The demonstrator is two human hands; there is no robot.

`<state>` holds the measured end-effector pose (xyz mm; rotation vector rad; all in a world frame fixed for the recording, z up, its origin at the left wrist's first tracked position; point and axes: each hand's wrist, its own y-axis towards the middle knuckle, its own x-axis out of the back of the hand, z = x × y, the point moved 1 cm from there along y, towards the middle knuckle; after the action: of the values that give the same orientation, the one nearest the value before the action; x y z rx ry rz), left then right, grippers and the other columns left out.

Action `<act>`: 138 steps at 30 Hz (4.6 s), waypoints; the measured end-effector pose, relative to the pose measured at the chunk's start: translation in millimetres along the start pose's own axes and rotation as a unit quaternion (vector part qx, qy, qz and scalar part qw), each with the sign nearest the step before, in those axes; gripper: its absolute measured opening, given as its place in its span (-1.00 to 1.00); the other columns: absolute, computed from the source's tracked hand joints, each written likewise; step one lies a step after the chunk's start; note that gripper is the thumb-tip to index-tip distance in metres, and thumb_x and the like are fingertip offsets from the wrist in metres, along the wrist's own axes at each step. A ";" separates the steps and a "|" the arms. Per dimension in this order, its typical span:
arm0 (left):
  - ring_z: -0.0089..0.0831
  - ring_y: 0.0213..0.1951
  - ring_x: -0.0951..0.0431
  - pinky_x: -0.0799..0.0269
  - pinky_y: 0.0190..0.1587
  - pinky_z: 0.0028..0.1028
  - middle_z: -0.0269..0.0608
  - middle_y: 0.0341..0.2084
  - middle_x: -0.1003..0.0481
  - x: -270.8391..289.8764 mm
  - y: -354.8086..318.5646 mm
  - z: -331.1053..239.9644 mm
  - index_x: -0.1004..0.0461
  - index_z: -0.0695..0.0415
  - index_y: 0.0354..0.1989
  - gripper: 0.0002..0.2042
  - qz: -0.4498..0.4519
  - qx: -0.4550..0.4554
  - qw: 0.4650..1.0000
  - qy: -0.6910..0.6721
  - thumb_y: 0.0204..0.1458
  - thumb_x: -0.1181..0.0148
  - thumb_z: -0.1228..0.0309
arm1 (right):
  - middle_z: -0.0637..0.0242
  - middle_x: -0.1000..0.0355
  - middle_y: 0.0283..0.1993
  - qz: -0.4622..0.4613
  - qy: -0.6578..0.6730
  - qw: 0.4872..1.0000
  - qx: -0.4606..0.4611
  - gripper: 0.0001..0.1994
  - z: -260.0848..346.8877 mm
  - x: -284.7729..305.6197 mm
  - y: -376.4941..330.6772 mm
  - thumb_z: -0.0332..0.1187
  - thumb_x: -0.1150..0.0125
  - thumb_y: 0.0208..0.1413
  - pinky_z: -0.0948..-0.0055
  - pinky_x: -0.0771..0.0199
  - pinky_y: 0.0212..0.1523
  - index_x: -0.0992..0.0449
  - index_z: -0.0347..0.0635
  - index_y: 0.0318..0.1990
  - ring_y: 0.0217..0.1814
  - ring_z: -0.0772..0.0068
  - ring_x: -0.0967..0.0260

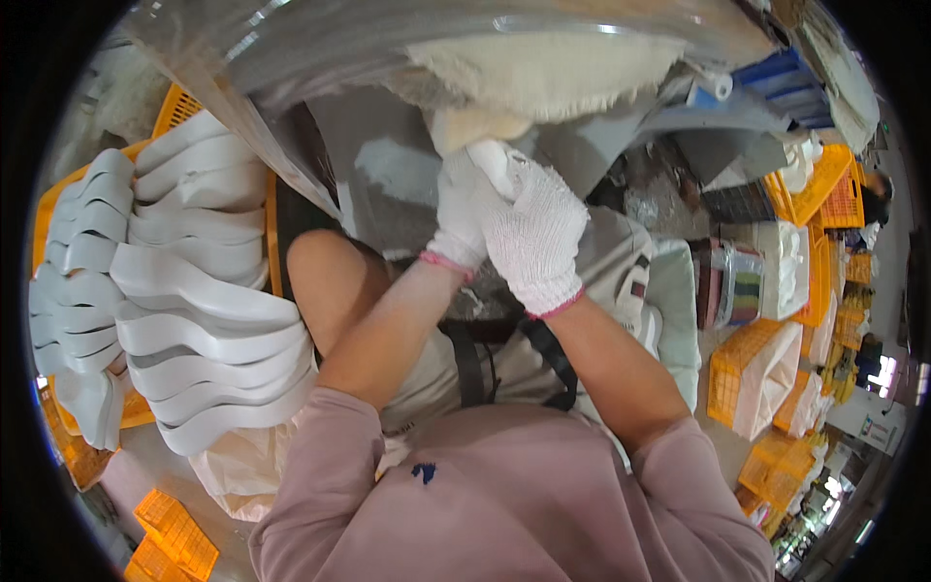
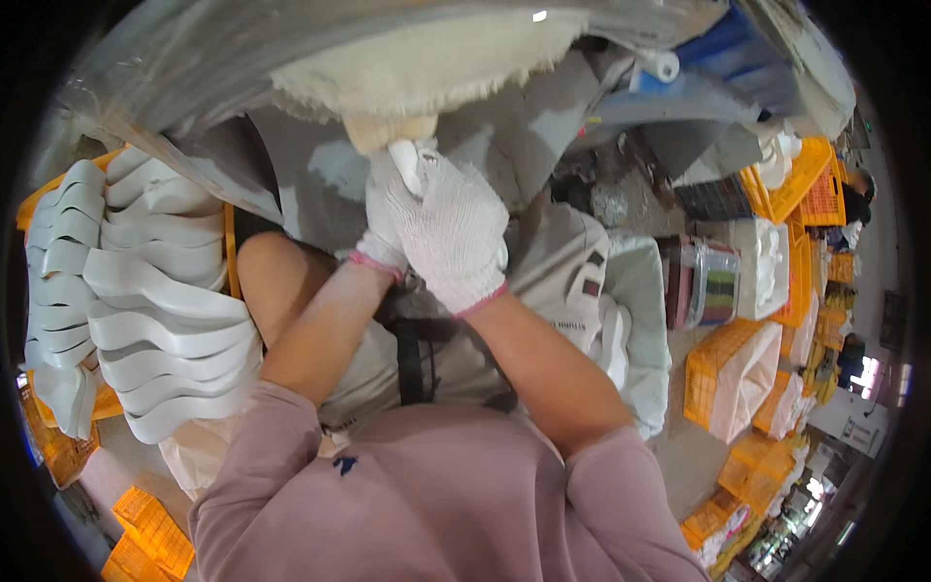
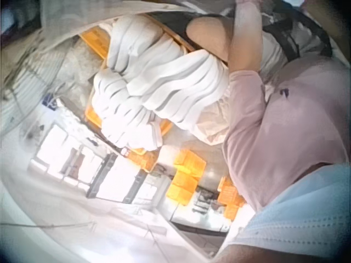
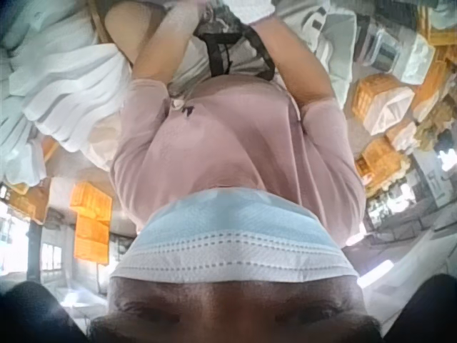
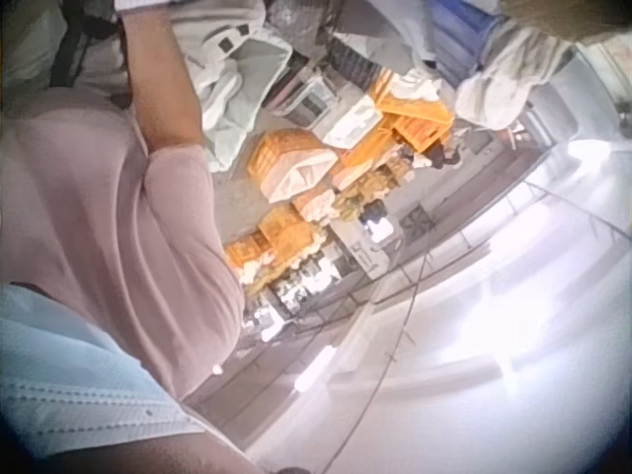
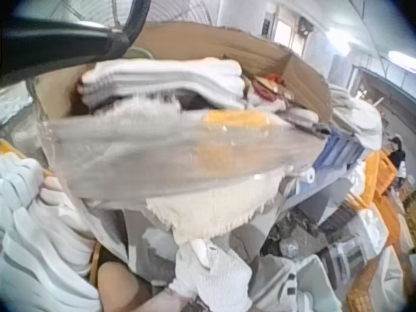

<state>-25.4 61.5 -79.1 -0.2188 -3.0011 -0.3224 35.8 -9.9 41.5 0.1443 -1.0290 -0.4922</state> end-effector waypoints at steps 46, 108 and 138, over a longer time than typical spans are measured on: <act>-0.14 -0.24 -0.62 -0.63 -0.17 -0.12 -0.10 -0.22 -0.59 0.1 -6.7 9.1 -0.48 0.12 0.05 -0.54 0.018 0.444 0.687 -0.575 0.43 0.16 -0.02 | -0.01 -0.59 -0.16 0.262 -0.104 0.955 0.092 -0.57 28.4 57.7 -32.5 -0.29 -0.35 -0.02 -0.03 -0.63 -0.08 -0.57 -0.23 0.04 -0.11 -0.15 -0.57; -0.42 0.15 -0.58 -0.50 0.26 -0.34 -0.27 0.13 -0.58 -74.0 -56.9 -123.3 -0.48 0.21 0.31 -0.59 0.054 0.335 0.781 -0.525 0.39 -0.24 0.27 | 0.02 -0.54 0.13 0.051 0.056 0.960 -0.269 -0.42 -68.7 172.1 -162.1 -0.37 -0.39 0.19 0.15 -0.49 0.16 -0.40 -0.42 0.33 0.13 0.09 -0.50; -0.56 -0.23 -0.66 -0.58 -0.20 -0.46 -0.19 -0.19 -0.69 41.1 -10.5 -45.7 -0.64 0.32 0.05 -0.51 0.180 0.288 0.940 -0.039 0.18 -0.50 0.12 | -0.26 -0.63 -0.13 0.037 0.135 0.980 -0.144 -0.68 -93.3 41.7 103.9 -0.21 -0.25 0.18 -0.04 -0.61 0.11 -0.67 -0.34 -0.17 0.06 -0.33 -0.60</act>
<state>-62.9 46.7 -31.5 -0.7081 -2.8845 0.6021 166.1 52.3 61.5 -0.0837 -0.6863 -0.5313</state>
